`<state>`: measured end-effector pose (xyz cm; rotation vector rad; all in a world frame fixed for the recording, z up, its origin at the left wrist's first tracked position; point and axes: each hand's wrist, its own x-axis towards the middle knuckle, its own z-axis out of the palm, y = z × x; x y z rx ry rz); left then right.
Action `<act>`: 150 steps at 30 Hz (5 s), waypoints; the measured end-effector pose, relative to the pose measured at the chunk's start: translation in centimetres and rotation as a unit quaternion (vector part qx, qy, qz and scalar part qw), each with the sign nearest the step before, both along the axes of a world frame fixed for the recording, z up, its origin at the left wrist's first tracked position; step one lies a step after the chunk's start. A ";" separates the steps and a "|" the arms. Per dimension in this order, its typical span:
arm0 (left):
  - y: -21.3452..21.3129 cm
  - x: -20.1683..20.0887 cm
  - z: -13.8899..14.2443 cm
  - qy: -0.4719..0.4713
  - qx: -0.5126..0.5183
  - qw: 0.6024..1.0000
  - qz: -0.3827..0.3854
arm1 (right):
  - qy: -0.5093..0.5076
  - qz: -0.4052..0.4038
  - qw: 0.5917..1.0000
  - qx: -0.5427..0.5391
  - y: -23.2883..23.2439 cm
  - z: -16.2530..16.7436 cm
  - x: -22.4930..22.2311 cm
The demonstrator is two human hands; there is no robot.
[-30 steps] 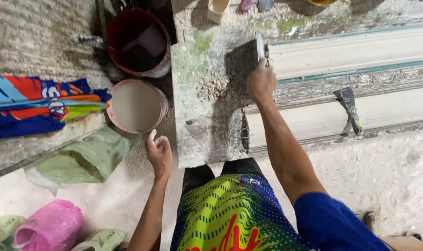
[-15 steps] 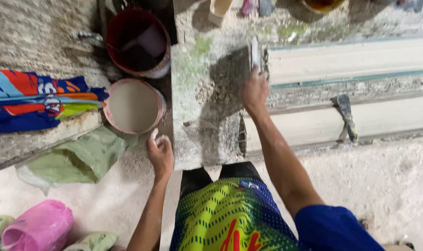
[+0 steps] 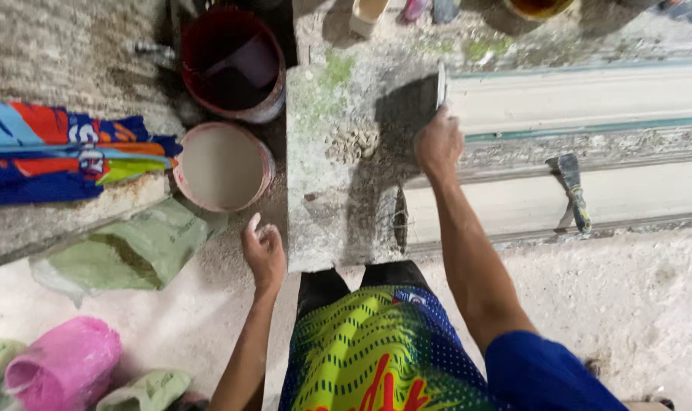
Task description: The person scrapes dried plaster residue from long decorative mold strips laid on a workbench, running a small handheld scraper along the grooves of each strip. They work along the length of several strips, occasionally repositioning them and brushing debris aside as they go.
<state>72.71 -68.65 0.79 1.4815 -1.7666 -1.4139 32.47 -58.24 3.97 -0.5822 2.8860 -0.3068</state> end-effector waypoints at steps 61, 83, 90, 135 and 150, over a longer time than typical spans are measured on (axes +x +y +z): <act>-19.0 36.7 2.0 -0.011 0.055 0.965 0.257 | -0.702 -0.095 0.692 -0.137 -22.2 -0.3 48.5; -3.3 32.1 -4.3 0.116 0.261 0.921 0.265 | -0.119 0.584 0.796 0.103 -9.1 -1.6 42.5; 0.1 33.3 -5.8 0.095 0.302 0.906 0.281 | -0.091 0.391 0.916 -0.022 2.0 3.9 37.6; 7.1 28.2 -3.2 -0.079 0.209 0.932 0.285 | -0.007 0.617 0.761 0.199 0.8 3.9 27.1; 7.5 32.5 -3.7 -0.041 0.223 0.936 0.270 | -0.297 0.386 0.865 -0.122 -0.5 -0.1 34.4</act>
